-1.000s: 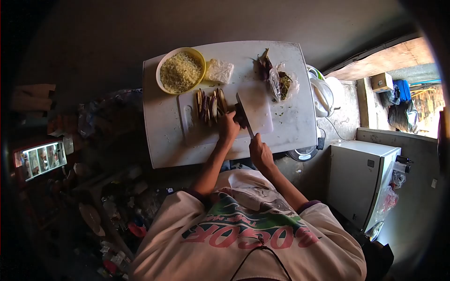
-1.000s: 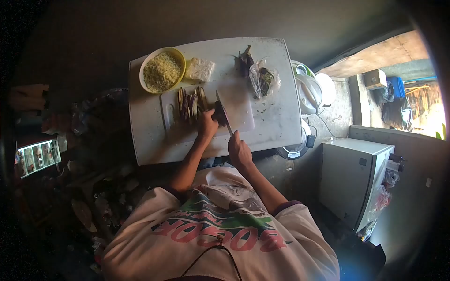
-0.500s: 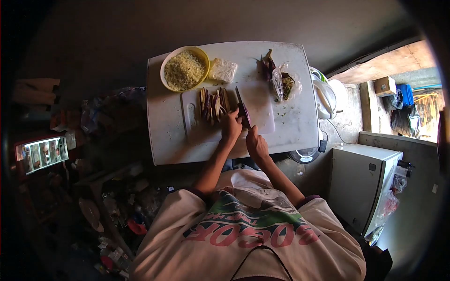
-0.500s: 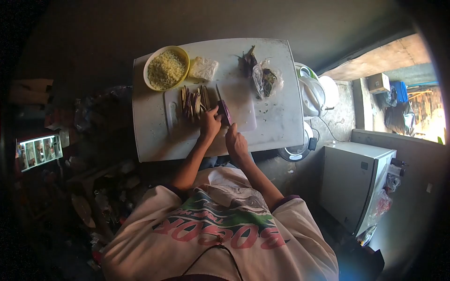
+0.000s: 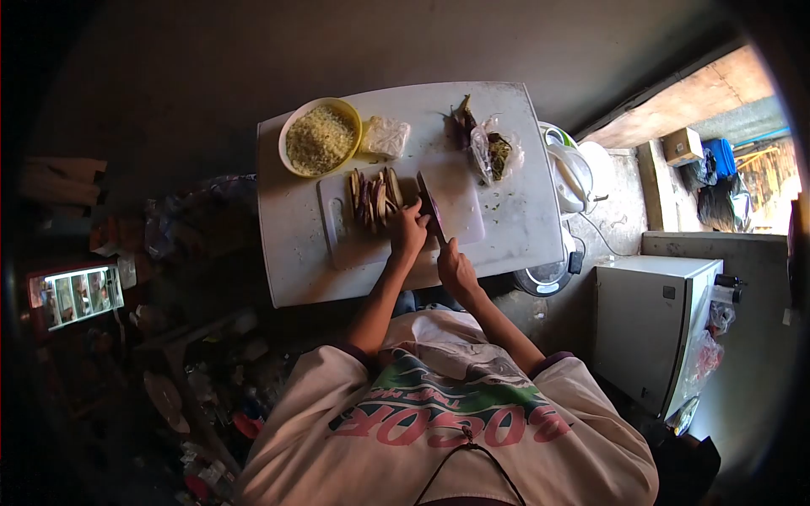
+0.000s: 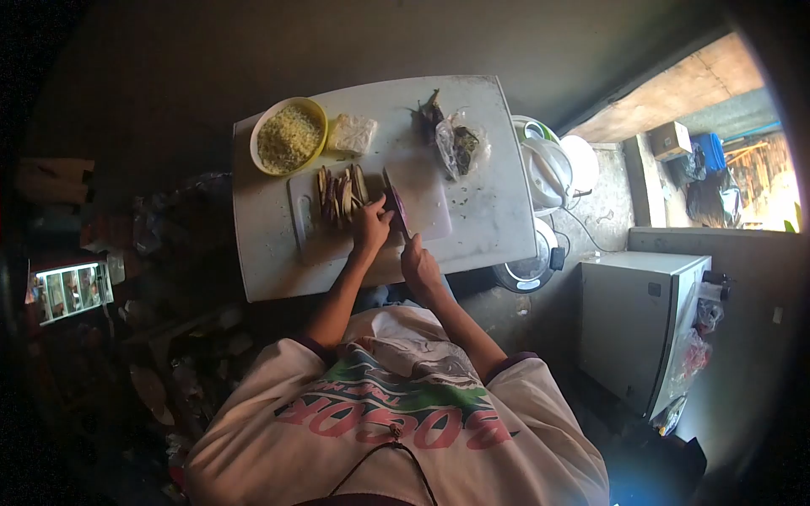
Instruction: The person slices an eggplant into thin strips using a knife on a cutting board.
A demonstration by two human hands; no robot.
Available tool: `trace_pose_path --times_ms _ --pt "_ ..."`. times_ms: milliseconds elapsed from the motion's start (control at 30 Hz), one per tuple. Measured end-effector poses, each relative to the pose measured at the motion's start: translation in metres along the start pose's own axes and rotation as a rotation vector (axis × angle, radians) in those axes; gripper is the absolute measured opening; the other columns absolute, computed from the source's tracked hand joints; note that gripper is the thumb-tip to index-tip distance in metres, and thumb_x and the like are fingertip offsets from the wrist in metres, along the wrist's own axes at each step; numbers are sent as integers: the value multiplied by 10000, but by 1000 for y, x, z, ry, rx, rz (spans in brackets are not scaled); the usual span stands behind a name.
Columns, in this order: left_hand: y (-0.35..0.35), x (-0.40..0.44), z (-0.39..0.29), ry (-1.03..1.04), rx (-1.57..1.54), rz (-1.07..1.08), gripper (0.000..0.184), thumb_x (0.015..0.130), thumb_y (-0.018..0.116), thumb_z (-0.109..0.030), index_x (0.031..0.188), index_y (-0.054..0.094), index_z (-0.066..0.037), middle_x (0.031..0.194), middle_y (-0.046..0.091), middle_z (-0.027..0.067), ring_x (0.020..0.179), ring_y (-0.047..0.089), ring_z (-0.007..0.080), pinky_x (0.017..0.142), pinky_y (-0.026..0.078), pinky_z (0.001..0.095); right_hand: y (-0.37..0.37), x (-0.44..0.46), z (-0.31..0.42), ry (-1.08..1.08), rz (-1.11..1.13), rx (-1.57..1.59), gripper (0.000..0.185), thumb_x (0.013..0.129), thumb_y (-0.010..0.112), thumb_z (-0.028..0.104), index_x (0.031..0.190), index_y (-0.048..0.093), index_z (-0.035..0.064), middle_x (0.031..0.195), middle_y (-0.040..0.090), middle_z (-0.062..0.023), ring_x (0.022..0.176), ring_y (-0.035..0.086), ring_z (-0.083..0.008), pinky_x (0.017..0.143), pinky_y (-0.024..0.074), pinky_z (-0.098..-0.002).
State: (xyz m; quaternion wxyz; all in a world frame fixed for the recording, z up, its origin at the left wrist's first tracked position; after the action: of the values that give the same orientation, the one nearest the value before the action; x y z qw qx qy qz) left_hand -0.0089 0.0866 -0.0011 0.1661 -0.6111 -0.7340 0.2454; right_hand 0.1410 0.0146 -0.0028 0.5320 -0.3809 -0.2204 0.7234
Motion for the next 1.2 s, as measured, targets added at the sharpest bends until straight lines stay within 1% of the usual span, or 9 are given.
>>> trace_pose_path --times_ms 67,300,400,467,600,900,1067,1167,1200 --pt "0 3 -2 31 26 -14 470 744 754 -94 1188 624 -17 791 638 167 727 630 328 659 482 402 6 4 -8 -46 -9 126 223 931 428 183 1042 346 7 700 590 -330 687 567 -540 630 429 -619" --pt "0 0 1 14 67 -55 454 740 754 -100 1169 633 -12 743 618 163 703 617 335 640 469 410 -8 -33 -6 -33 9 10 212 937 416 188 1022 349 6 689 588 -319 671 572 -531 628 432 -618" --pt "1 1 2 37 75 -44 446 734 757 -89 1156 638 -6 754 623 163 707 617 334 644 472 404 -4 -40 -21 77 70 5 201 943 408 197 998 353 12 685 589 -310 663 575 -522 628 440 -613" --pt "2 2 3 63 73 -28 423 739 757 -89 1138 646 -3 761 625 160 709 617 324 649 475 393 -5 -30 -11 -93 -47 -8 198 945 402 202 982 354 14 699 595 -314 673 577 -525 635 445 -613" --pt "-2 1 -1 57 53 -51 426 748 756 -99 1147 642 0 782 630 162 714 620 313 655 477 385 -10 5 4 -80 -80 -31 216 951 399 216 1033 384 16 709 610 -283 685 598 -501 652 449 -603" --pt "12 3 23 -31 -185 -38 470 765 759 -99 1197 610 15 595 600 130 511 532 195 562 433 340 -8 -31 -30 14 87 41 203 944 393 208 986 362 11 725 597 -335 719 581 -539 664 432 -629" --pt "19 3 34 -28 -150 -30 494 760 761 -88 1214 598 19 617 598 136 516 529 174 563 430 345 -16 4 1 -155 -43 63 231 943 406 223 996 356 3 736 591 -351 724 582 -542 676 440 -623" --pt "13 6 20 56 -113 -48 490 773 746 -65 1231 589 18 615 597 122 544 557 155 538 442 330 -8 23 -7 -114 20 122 238 944 406 221 982 360 -9 735 586 -360 720 575 -553 680 444 -619" --pt "8 1 9 -32 -180 -12 482 783 732 -46 1238 586 16 612 595 101 561 570 144 519 455 316 -12 22 -10 -114 14 120 238 944 406 221 982 360 -9 735 586 -360 720 575 -553 680 444 -619"
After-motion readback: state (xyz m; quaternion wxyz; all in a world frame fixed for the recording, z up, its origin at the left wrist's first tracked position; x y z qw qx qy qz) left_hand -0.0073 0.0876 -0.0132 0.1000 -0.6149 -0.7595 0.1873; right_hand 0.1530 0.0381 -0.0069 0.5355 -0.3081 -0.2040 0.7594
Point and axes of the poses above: each hand's wrist, its own x-axis towards the middle knuckle, its own y-axis out of the palm, z = x × y, the point moved 10 cm from there along x, towards the middle knuckle
